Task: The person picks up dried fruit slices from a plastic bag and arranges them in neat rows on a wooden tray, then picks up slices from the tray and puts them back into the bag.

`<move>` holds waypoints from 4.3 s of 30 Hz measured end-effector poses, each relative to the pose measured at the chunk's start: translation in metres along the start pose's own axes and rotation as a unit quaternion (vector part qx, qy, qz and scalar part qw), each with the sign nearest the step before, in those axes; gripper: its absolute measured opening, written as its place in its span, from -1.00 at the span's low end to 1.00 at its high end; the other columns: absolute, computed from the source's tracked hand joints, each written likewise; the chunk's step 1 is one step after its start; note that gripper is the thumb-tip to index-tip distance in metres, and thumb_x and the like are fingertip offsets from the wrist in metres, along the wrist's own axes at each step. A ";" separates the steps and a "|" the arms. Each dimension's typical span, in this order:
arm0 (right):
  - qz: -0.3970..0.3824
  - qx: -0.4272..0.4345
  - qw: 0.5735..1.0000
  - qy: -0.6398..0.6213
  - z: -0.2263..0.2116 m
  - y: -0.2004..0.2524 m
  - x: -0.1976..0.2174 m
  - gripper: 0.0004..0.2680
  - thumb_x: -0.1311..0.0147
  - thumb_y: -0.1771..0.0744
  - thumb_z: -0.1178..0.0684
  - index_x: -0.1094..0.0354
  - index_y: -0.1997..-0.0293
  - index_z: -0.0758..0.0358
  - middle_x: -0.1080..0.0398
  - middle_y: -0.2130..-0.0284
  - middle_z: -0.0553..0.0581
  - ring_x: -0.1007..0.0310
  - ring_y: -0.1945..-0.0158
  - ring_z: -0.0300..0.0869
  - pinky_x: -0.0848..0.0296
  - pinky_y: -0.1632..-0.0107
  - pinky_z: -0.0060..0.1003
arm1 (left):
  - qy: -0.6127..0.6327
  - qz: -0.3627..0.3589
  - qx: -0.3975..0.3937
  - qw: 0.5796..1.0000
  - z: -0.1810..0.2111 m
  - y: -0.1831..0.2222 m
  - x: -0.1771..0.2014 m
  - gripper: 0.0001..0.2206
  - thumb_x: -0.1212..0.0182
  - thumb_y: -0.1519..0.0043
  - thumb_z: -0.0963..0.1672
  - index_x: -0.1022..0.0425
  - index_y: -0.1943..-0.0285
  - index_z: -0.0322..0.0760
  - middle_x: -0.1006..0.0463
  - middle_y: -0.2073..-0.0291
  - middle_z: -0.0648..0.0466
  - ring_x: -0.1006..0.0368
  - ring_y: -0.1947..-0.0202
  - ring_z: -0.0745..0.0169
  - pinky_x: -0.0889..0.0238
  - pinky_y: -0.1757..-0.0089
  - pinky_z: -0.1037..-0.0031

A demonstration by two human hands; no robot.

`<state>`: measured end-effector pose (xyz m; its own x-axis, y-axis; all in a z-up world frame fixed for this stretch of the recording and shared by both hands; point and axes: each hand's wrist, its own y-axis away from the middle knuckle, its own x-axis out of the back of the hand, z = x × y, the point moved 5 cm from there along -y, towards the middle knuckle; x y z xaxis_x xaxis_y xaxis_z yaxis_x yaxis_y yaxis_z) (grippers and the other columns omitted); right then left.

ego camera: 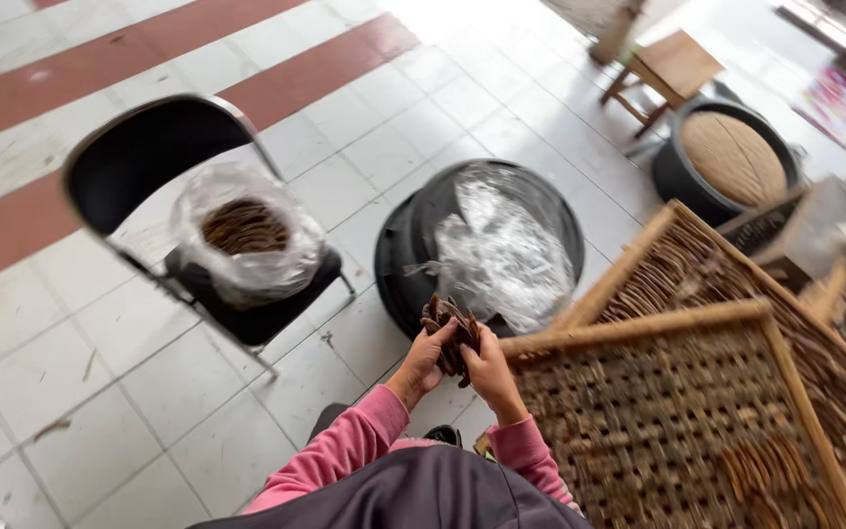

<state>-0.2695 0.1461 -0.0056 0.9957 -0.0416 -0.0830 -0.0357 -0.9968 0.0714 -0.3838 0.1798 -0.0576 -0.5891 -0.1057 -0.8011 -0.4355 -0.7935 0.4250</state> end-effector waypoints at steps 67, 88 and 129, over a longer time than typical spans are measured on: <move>-0.688 0.212 0.295 0.629 0.157 -0.436 -0.358 -0.72 -0.04 -0.33 -0.24 -0.59 0.31 0.10 -0.57 0.31 0.09 -0.55 0.12 -0.01 -0.32 -0.07 -0.04 | -0.699 0.422 0.014 0.577 0.398 -0.176 0.283 -0.78 -0.16 -0.32 -0.22 -0.46 -0.13 -0.18 -0.67 0.07 0.01 -0.58 -0.04 -0.02 -0.40 0.04 0.07; -0.712 0.141 0.448 0.522 0.247 -0.455 -0.381 -0.83 -0.09 -0.25 0.28 -0.48 0.11 0.30 -0.53 0.23 0.33 -0.54 0.06 0.19 -0.50 0.00 0.02 | -0.784 0.369 0.034 0.498 0.362 -0.191 0.315 -0.85 -0.12 -0.32 -0.17 -0.64 0.09 -0.08 -0.61 0.08 0.11 -0.47 -0.06 0.12 -0.26 -0.08 0.14; 0.041 -0.139 0.958 0.250 0.034 -0.232 -0.048 -0.80 -0.10 -0.39 0.07 -0.42 -0.08 0.33 -0.53 0.16 0.09 -0.49 0.07 -0.26 -0.45 0.01 -0.34 | -0.815 0.238 0.184 0.496 0.376 -0.174 0.348 -0.13 -0.19 -0.25 0.21 0.12 -0.62 -0.15 0.21 -0.58 -0.20 0.26 -0.57 -0.18 0.37 -0.38 -0.15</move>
<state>-0.3123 0.3769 -0.0520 0.9099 -0.0123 0.4146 -0.1603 -0.9323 0.3243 -0.7684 0.5064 -0.2517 -0.3213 0.6343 0.7031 0.0986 -0.7161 0.6910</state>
